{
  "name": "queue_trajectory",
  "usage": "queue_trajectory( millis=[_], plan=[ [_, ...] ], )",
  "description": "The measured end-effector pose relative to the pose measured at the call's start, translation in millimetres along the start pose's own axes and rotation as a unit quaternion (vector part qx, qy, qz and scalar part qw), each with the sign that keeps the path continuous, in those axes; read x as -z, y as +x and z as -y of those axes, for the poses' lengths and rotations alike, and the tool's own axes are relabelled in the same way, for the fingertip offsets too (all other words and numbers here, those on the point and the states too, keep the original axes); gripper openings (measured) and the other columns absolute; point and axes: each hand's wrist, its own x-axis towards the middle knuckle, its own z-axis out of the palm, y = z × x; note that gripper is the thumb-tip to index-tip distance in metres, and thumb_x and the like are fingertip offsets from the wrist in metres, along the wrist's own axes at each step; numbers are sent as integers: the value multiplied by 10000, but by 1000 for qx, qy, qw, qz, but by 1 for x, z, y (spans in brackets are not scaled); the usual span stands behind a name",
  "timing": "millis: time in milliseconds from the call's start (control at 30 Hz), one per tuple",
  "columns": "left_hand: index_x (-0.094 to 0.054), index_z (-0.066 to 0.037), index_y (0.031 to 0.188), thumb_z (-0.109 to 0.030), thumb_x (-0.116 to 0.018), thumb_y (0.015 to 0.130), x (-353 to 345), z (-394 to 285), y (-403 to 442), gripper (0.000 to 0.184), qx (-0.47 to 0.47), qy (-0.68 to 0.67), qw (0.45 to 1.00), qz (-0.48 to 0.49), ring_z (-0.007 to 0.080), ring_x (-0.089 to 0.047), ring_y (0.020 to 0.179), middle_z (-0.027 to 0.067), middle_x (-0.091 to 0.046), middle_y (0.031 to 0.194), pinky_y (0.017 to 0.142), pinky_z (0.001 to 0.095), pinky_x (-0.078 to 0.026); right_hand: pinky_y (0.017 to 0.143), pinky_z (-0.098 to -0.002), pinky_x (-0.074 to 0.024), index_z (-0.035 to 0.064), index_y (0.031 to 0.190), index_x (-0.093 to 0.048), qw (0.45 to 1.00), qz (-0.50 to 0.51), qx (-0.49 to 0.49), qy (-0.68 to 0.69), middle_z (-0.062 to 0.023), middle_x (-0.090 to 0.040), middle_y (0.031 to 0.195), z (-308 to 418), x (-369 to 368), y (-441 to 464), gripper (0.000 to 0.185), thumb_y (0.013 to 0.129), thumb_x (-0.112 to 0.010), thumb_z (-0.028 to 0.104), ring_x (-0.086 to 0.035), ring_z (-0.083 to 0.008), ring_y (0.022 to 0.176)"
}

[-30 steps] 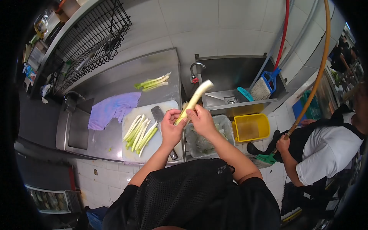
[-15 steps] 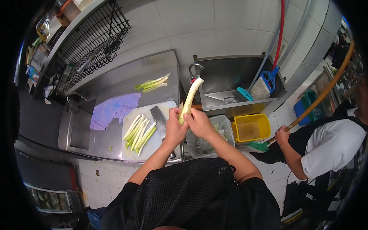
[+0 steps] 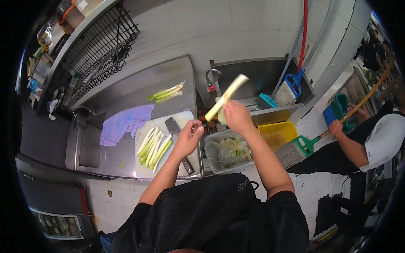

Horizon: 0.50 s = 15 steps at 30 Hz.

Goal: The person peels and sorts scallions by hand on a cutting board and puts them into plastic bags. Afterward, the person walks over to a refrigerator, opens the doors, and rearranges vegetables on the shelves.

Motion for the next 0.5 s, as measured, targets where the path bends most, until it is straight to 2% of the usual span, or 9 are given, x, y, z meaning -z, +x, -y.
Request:
queue_trajectory(
  millis=[67, 100, 200, 267, 333, 367, 400, 467, 500],
  plan=[
    [-495, -37, 1088, -209, -562, 869, -14, 1, 12, 286, -95, -181, 976, -71, 138, -551, 689, 90, -591, 815, 675, 310, -468, 607, -470, -409, 0, 751, -511, 997, 18, 72, 25, -194, -533, 738, 9, -13, -6, 162, 831, -495, 140, -528, -394, 699],
    [-430, -6, 1112, -187, -547, 860, -9, -5, 15, 331, -125, -65, 989, -50, 268, -588, 706, 191, -592, 840, 679, 348, -463, 590, -457, -415, -6, 719, -511, 997, 39, 61, 40, -190, -525, 716, 7, -24, -12, 158, 799, -516, 130, -529, -383, 675],
    [-463, -29, 1122, -195, -553, 859, -20, 3, 15, 324, -42, -19, 999, 3, 224, -552, 685, 156, -563, 788, 716, 342, -466, 584, -452, -419, -8, 702, -510, 994, 60, 51, 74, -187, -524, 695, 15, -43, -24, 161, 780, -522, 132, -531, -376, 654],
    [-463, -24, 1109, -179, -519, 869, -23, 11, 10, 291, -34, 2, 999, 0, 262, -543, 671, 173, -550, 762, 686, 368, -463, 583, -458, -420, -14, 698, -507, 995, 54, 36, 74, -197, -527, 686, 6, -42, -24, 159, 771, -519, 126, -531, -384, 645],
    [-464, -19, 1078, -187, -515, 873, -17, 16, 1, 270, 37, 3, 998, 48, 239, -549, 686, 149, -557, 748, 665, 376, -459, 593, -464, -425, -24, 686, -500, 999, 32, 8, -40, -214, -533, 694, -23, -34, -18, 168, 769, -505, 123, -537, -393, 662],
    [-468, -24, 1047, -171, -504, 890, -17, 26, -4, 218, -14, -6, 998, 61, 159, -505, 592, 78, -519, 677, 551, 313, -429, 602, -467, -427, -25, 683, -498, 999, 8, -12, -43, -221, -536, 702, -36, -22, -11, 175, 771, -504, 127, -540, -399, 676],
    [-468, -24, 1047, -171, -504, 890, -13, 29, -8, 218, -14, -6, 998, 63, 159, -505, 592, 78, -519, 677, 551, 313, -429, 612, -471, -428, -25, 679, -497, 998, -16, -32, -45, -229, -539, 709, -47, -9, -2, 182, 772, -502, 131, -542, -406, 689],
    [-476, -43, 1047, -160, -488, 911, -7, 32, -18, 179, 98, -206, 951, 210, 69, -399, 500, 0, -442, 629, 450, 232, -336, 629, -475, -428, -24, 677, -496, 992, -33, -20, -121, -234, -542, 714, -69, 3, 9, 194, 779, -499, 141, -540, -415, 706],
    [-478, -59, 1067, -145, -456, 931, -7, 31, -21, 163, 103, -248, 937, 222, 30, -303, 460, -43, -384, 616, 409, 187, -240, 629, -475, -428, -24, 677, -496, 992, -33, -22, -121, -234, -542, 714, -74, 6, 12, 194, 779, -499, 141, -540, -415, 706]
  ],
)
